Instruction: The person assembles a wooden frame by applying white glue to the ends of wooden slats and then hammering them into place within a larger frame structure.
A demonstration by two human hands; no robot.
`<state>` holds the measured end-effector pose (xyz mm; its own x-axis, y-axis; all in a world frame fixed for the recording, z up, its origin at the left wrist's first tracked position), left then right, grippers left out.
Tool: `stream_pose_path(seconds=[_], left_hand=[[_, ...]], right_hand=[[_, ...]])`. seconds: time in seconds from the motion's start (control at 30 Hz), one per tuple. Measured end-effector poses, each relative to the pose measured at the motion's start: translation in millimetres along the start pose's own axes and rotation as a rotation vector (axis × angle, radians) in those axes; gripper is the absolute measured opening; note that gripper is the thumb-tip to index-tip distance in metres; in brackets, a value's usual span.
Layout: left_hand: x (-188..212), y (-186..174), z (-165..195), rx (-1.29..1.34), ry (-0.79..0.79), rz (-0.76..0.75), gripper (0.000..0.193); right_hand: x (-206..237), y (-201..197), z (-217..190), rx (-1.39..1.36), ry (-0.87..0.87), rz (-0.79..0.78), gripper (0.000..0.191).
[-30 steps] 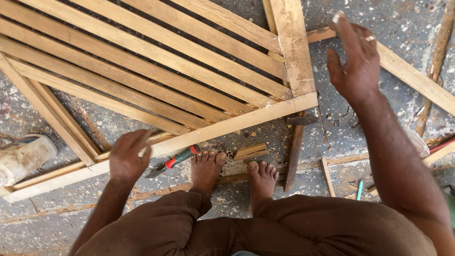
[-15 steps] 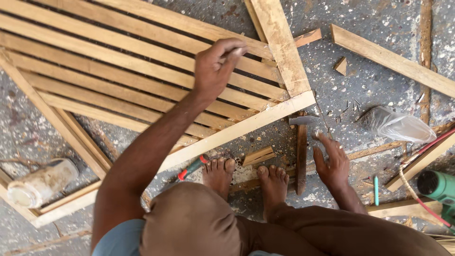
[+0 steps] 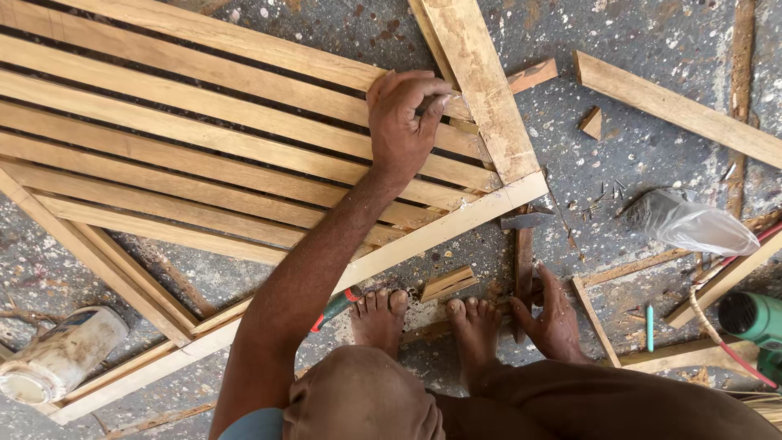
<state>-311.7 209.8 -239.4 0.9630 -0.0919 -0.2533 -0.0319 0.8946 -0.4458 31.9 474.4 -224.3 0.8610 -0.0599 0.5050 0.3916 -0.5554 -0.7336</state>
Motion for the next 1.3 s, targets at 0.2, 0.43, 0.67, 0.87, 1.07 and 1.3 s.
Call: stream_pose_path(seconds=[0.2,0.43,0.67,0.87,1.07,1.3], left_hand=[[-2,2,0,-0.015,-0.059,-0.021,0.012],[-1,-4,0,0.056,-0.05,0.027,0.009],[-1,4,3,-0.074,-0.002,0.023,0.009],[-2,7,2,-0.122,-0.004,-0.004,0.008],[-3,9,0,-0.129,0.022,-0.011,0.007],[-2,11,1,-0.155,0.021,0.0,0.008]], right_hand=[[-5,-6,4,-0.311,0.294,-0.036,0.078],[-11,-18,-3,-0.477,0.498,-0.07,0.064],[-19,-19,-11,-0.485,0.44,-0.039,0.061],[-23,-22,-13,-0.542,0.407,-0.03,0.065],[-25,-25,-15,-0.524,0.403,-0.047,0.059],[-28,-28,-21,-0.521,0.403,-0.038,0.059]])
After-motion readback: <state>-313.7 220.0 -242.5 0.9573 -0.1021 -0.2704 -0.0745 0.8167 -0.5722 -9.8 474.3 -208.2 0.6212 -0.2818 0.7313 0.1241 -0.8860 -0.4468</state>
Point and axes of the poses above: each hand's wrist, its own x-axis away from the middle knuckle, its own y-axis out of the palm, z = x × y, the point moved 1 cm from there along -x, towards the middle knuckle, and after that the axes turned 2 degrees about z, right-handed, at the moved point
